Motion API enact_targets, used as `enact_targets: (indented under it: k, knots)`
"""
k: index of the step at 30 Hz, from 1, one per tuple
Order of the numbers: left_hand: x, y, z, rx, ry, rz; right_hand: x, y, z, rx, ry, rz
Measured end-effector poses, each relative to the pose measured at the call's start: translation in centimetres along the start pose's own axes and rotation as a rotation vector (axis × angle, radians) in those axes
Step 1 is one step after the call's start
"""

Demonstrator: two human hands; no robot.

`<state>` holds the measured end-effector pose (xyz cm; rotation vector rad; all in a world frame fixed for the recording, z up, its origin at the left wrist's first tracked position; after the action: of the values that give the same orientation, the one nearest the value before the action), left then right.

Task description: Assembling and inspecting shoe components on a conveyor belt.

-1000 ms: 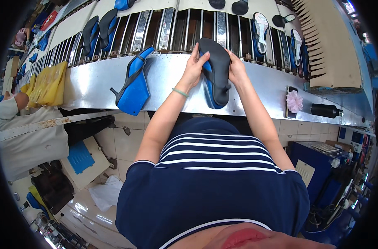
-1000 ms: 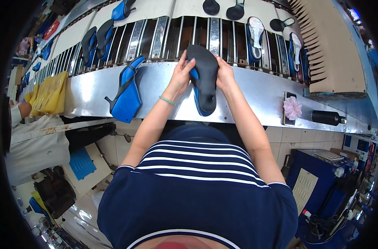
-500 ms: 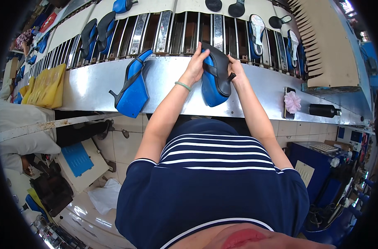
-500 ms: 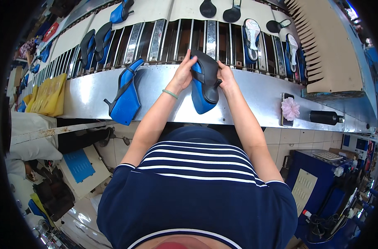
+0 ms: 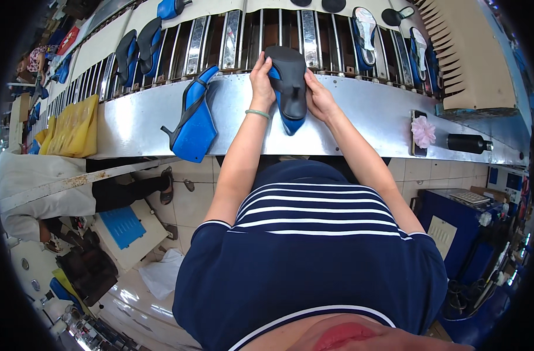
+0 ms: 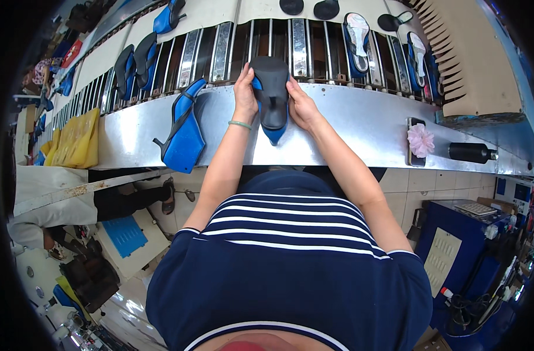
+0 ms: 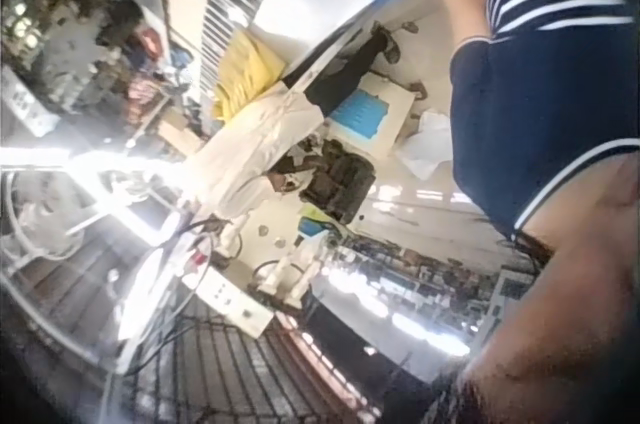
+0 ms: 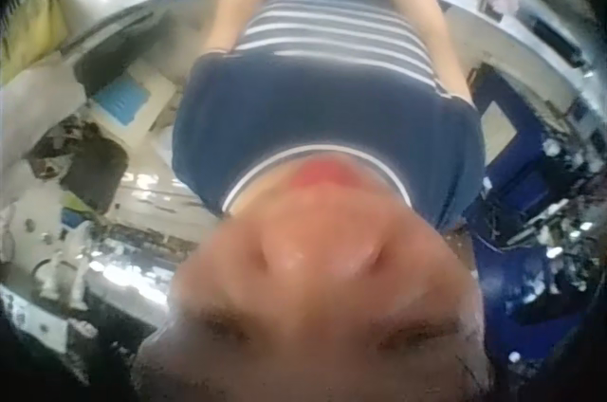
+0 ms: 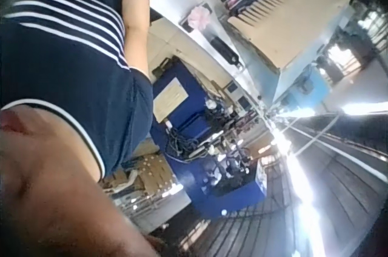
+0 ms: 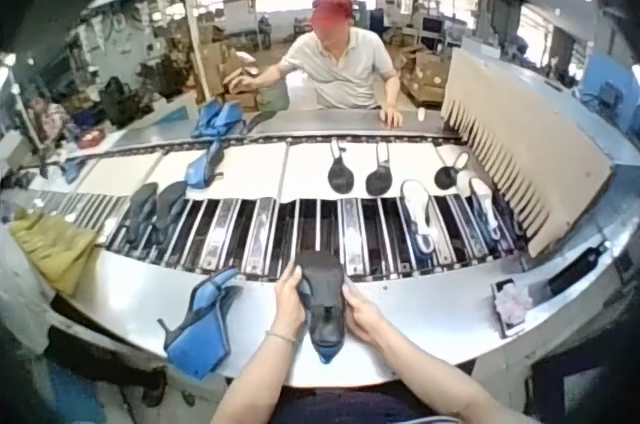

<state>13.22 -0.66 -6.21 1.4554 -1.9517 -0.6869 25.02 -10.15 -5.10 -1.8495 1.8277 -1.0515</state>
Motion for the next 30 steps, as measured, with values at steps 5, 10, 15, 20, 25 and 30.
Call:
enact_targets:
  k: [5,10,15,20,25,30]
  knots:
    - [-1.3,0.4,2.1,-0.032,-0.018,0.013,-0.3,-0.2,-2.3,0.060,-0.079,-0.105]
    - [-2.0,0.1,3.7,0.004,-0.029,0.040,0.1,0.1,-3.1,0.121,-0.091,-0.087]
    - [-3.1,-1.1,5.5,0.068,-0.034,0.070,0.6,0.3,-3.6,0.155,-0.086,-0.078]
    - [-2.8,-0.9,5.0,0.082,-0.051,0.076,1.6,0.7,-3.6,0.226,-0.043,-0.052]
    - [-1.3,0.4,2.0,0.031,0.023,0.047,4.7,0.9,-3.9,0.249,0.044,-0.099]
    - [-0.4,0.3,-0.3,-0.017,0.048,0.017,7.3,-1.2,-3.5,0.138,0.158,-0.331]
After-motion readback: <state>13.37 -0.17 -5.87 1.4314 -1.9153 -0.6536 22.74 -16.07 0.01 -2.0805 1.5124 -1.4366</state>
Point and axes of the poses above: each hand's wrist, its own x-axis away from the middle knuckle, its own z-axis out of the back of the hand, y = z × x, the point moved 3 cm from there along -x, towards the middle knuckle, and after that the axes turned 2 degrees about -z, right-handed, at the moved point
